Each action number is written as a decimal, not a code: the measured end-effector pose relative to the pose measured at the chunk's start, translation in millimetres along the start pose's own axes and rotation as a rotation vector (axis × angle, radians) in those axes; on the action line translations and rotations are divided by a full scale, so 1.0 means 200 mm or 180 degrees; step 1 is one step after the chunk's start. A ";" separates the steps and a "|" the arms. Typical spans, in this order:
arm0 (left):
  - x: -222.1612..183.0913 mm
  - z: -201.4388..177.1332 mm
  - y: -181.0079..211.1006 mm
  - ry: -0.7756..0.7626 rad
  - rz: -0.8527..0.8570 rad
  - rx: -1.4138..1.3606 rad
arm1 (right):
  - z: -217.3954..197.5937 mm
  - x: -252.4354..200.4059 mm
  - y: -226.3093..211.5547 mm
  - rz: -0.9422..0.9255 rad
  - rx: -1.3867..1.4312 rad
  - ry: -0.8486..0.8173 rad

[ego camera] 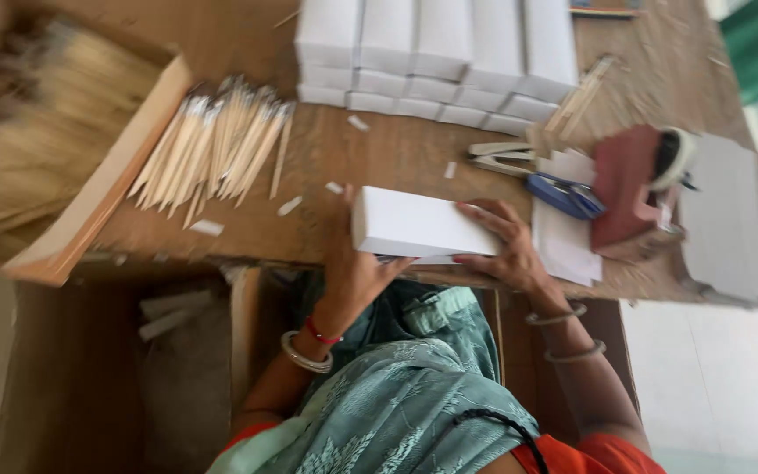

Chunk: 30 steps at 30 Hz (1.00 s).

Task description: The person places bundles of wooden sticks with brown tips into small cardboard boxes, adds a piece of bubble wrap, and secures the boxes with a stapler.

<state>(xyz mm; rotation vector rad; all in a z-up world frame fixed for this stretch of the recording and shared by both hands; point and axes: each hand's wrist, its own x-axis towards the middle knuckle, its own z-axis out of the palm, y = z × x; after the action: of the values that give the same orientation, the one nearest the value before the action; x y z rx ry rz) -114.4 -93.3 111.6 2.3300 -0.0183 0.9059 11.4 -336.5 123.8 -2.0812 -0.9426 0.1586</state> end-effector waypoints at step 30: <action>-0.18 -0.32 0.51 0.0105 0.2698 -0.3303 | 0.27 0.22 -0.47 -0.1188 -0.1944 -0.0512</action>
<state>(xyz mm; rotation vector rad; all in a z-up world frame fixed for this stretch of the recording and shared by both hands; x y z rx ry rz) -203.2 -145.9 181.3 1.2697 -1.2218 0.9602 -32.9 -238.2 166.1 -2.4032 -1.6132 -0.1849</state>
